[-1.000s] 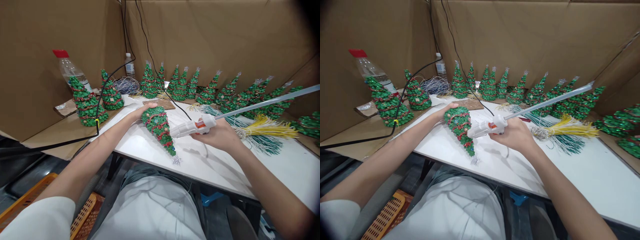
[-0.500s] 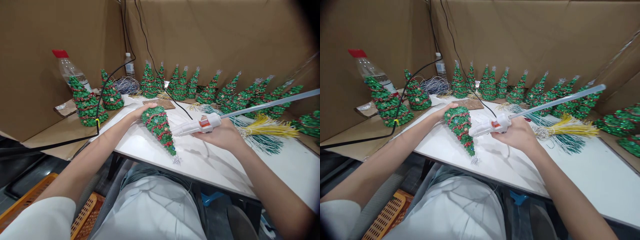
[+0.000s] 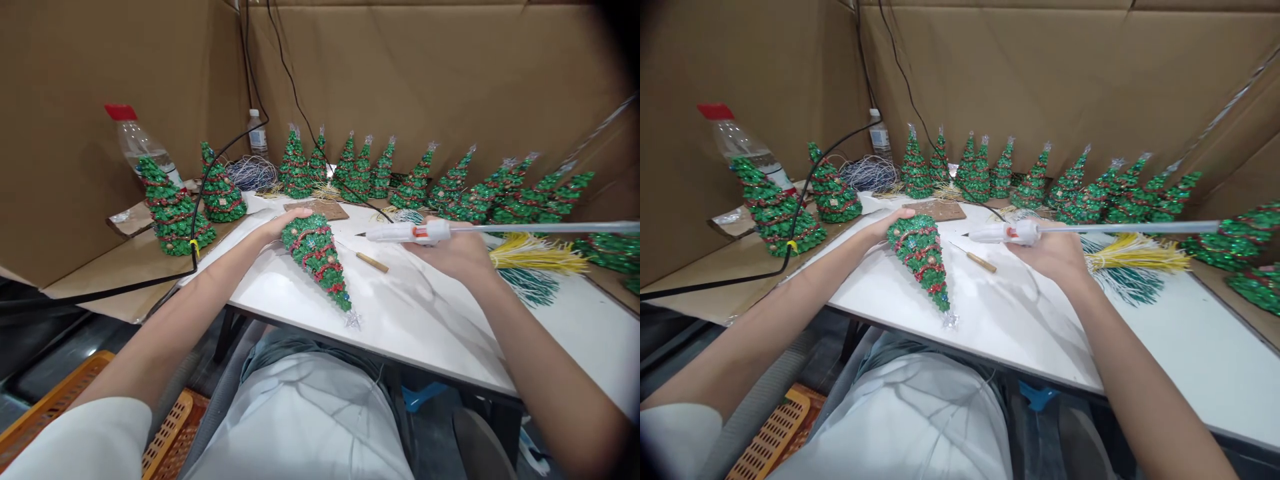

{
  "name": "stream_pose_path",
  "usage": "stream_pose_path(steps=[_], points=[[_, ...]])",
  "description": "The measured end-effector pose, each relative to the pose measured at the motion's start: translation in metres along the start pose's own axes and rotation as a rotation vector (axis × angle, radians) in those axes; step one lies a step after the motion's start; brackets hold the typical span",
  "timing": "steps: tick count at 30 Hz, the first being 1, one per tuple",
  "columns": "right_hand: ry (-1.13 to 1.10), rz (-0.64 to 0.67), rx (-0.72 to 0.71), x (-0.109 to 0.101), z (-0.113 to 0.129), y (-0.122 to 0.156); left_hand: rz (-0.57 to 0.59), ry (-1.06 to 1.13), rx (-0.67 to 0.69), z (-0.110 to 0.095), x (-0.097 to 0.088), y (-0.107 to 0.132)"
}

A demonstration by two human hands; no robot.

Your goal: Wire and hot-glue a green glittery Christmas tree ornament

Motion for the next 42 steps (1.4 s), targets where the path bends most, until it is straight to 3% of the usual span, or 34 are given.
stream_pose_path(steps=[3,8,20,24,28,33,42], points=[[0.081,0.119,0.087,0.006,-0.012,-0.003,0.001,-0.006,-0.001,0.001,-0.001,0.0],[0.164,0.2,0.05,0.026,-0.03,-0.005,0.005,-0.012,-0.021,0.004,-0.001,0.001],[0.263,0.2,-0.064,0.058,-0.044,-0.004,0.075,0.026,-0.076,0.006,0.004,0.001],[0.254,0.237,-0.056,0.068,-0.051,-0.004,0.036,0.062,-0.1,0.008,0.001,-0.002],[0.234,0.284,-0.031,0.072,-0.054,-0.004,-0.049,-0.019,-0.027,0.009,-0.006,-0.007],[0.21,0.33,0.005,0.071,-0.052,-0.004,0.016,-0.194,0.026,0.007,-0.006,-0.008],[0.183,0.324,0.042,0.075,-0.054,-0.004,0.038,-0.199,0.04,0.013,-0.007,-0.006]])
Point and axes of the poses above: each hand's wrist, its own y-axis away from the middle knuckle, its own x-axis out of the palm, z = x × y, the point moved 4 cm from there along -y, towards the middle knuckle, and after that the axes turned 5 degrees about y, right-handed, at the moved point
